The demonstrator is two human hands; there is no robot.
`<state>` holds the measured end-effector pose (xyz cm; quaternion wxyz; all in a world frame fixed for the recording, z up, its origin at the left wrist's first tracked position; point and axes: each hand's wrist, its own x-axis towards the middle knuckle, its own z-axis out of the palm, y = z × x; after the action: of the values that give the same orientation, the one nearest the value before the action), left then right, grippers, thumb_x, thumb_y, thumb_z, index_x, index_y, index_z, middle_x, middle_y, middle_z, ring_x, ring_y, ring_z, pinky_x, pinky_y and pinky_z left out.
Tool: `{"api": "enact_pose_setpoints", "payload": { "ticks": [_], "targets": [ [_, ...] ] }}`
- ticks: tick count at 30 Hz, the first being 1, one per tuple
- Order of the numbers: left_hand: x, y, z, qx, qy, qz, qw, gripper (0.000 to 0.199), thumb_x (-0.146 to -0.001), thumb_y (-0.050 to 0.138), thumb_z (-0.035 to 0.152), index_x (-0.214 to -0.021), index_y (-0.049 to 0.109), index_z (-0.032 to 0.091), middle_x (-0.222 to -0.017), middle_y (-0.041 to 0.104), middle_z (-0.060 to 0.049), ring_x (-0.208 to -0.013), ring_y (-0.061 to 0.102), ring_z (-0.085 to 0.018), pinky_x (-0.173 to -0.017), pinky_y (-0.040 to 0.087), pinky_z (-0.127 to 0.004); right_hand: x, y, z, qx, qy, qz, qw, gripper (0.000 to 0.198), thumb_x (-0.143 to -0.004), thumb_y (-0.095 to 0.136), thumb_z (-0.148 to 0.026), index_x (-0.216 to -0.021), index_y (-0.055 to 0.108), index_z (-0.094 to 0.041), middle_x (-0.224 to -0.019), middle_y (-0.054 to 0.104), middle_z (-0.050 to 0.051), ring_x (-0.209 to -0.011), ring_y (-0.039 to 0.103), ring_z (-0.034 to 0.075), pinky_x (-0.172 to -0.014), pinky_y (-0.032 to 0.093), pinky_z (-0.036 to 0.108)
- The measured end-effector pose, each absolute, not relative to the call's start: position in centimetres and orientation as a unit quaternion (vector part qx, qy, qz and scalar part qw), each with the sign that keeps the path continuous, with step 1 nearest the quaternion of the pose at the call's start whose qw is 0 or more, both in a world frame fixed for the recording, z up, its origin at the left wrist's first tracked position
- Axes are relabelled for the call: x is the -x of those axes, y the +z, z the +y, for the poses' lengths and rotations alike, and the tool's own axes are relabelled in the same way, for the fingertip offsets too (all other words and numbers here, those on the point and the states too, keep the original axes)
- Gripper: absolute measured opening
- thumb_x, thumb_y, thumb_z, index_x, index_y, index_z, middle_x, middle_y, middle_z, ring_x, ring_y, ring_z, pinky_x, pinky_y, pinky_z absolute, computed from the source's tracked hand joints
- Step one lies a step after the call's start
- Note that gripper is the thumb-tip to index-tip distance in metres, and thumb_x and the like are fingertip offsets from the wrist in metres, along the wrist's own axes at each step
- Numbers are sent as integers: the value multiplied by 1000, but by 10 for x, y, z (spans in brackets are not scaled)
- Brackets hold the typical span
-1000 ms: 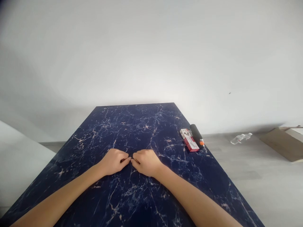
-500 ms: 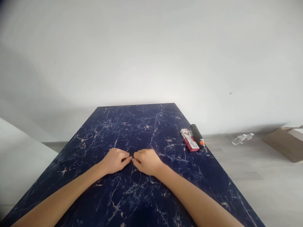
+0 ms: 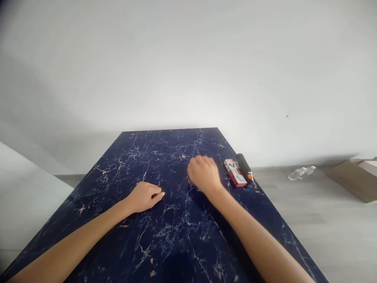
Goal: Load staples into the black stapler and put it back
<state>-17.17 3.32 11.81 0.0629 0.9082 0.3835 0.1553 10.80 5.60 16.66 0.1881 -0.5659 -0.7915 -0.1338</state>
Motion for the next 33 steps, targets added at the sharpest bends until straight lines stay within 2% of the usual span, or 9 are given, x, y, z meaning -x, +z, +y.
{"api": "enact_pose_setpoints", "payload": {
  "ticks": [4,7,10,12,20,24,27,30,33],
  "targets": [
    [171,117,35,-905,161,389,65,48,-101,47,35,-57,39,18,-51,47,3,-45,38,-10,-52,25,-27,-175,203,81,687,-164,-694,139,37,-101,41,-39,-117,64,-15,-111,67,19,-106,58,35,-87,44,44],
    [170,119,35,-900,157,403,51,45,-101,48,34,-59,40,18,-53,49,3,-47,40,-11,-52,24,-27,-223,205,92,763,-93,-631,108,69,-96,45,-63,-145,48,-13,-132,58,28,-118,56,45,-86,47,50],
    [169,120,35,-896,155,414,52,45,-101,47,34,-59,41,18,-53,50,2,-47,41,-12,-52,25,-27,-260,189,101,796,46,-602,50,97,-88,51,-77,-157,32,-11,-140,53,32,-114,62,46,-85,49,50],
    [169,120,34,-893,161,418,50,46,-102,46,33,-59,43,18,-53,51,2,-47,43,-12,-52,27,-27,-275,176,107,791,129,-598,28,105,-85,58,-74,-161,22,-10,-136,59,32,-108,66,43,-84,51,46],
    [169,117,31,-880,179,439,39,41,-101,48,33,-62,51,19,-58,56,1,-51,50,-13,-53,32,-27,-245,167,107,726,142,-671,50,90,-88,56,-34,-164,15,-11,-131,67,25,-108,70,39,-88,52,45],
    [172,120,30,-832,263,488,26,23,-103,46,35,-112,62,21,-94,68,-4,-69,62,-16,-63,45,-28,-152,176,89,658,125,-740,61,74,-95,45,-23,-163,21,-13,-135,64,25,-116,68,37,-94,50,45],
    [183,121,29,-772,385,506,-11,47,-104,47,38,-146,41,20,-131,59,-15,-91,65,-20,-81,54,-36,-62,176,81,639,107,-758,82,67,-95,46,-17,-160,29,-14,-140,58,27,-118,66,37,-94,49,45],
    [212,120,25,-739,455,494,-54,53,-104,47,36,-152,33,18,-146,46,-21,-110,62,-25,-97,53,-43,24,172,80,612,113,-776,101,66,-93,54,-20,-155,34,-17,-143,53,25,-117,66,37,-92,51,44],
    [258,116,17,-709,455,535,-57,51,-105,45,37,-152,35,18,-148,46,-21,-114,61,-28,-100,52,-46,101,168,82,586,140,-790,114,61,-91,60,-24,-149,40,-17,-144,51,27,-114,68,35,-90,53,42]
  ]
}}
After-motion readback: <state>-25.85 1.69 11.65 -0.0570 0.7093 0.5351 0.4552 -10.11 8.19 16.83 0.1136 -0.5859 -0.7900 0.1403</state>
